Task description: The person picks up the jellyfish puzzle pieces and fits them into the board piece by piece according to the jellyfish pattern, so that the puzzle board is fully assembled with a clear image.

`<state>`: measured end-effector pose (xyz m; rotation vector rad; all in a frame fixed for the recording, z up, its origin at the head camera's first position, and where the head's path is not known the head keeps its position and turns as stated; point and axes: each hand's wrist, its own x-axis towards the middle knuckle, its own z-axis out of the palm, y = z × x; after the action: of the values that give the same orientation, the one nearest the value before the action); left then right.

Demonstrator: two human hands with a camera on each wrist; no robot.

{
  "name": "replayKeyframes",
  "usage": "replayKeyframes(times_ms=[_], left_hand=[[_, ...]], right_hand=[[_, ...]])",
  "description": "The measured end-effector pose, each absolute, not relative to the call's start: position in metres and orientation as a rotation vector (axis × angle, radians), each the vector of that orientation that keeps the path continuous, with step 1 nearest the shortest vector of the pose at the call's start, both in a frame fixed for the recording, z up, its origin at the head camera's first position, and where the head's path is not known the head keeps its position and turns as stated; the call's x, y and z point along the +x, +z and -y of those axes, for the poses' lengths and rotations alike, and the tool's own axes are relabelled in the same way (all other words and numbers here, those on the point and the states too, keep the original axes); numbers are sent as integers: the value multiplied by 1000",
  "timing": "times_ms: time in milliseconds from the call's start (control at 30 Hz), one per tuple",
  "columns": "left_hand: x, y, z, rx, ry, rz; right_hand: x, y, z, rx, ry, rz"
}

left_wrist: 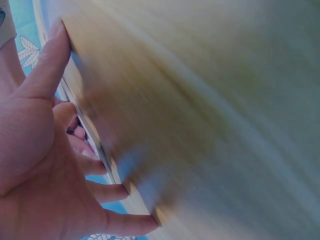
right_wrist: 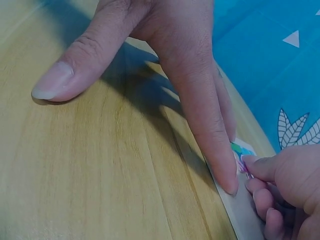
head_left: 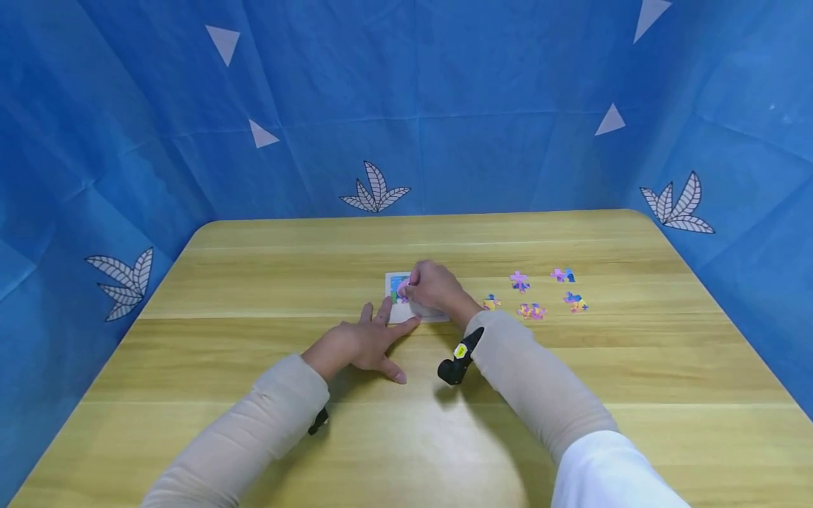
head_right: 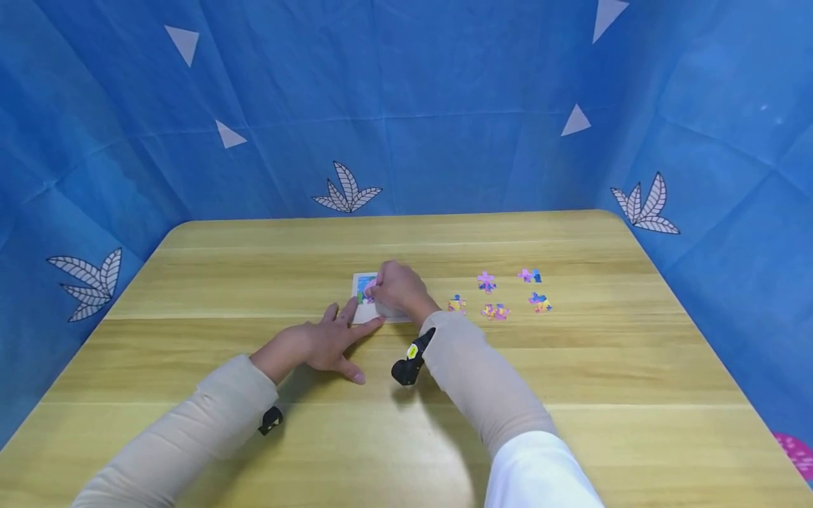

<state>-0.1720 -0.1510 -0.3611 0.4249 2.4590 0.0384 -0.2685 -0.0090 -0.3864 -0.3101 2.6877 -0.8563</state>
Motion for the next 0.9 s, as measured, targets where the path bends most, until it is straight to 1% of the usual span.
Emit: replayKeyframes(times_ms=[600,767,900], left_hand=[[-174,-362,147,444,22,-2461],[-173,-362,149,443,26,-2454],[-173,-362,150,437,33,-2454]], right_hand=[[-270,-388,5,-321,-872,-2681],[-271,-388,2,-360,-979,-2636],[-274,-383,-10,-359,-1104,-2588]])
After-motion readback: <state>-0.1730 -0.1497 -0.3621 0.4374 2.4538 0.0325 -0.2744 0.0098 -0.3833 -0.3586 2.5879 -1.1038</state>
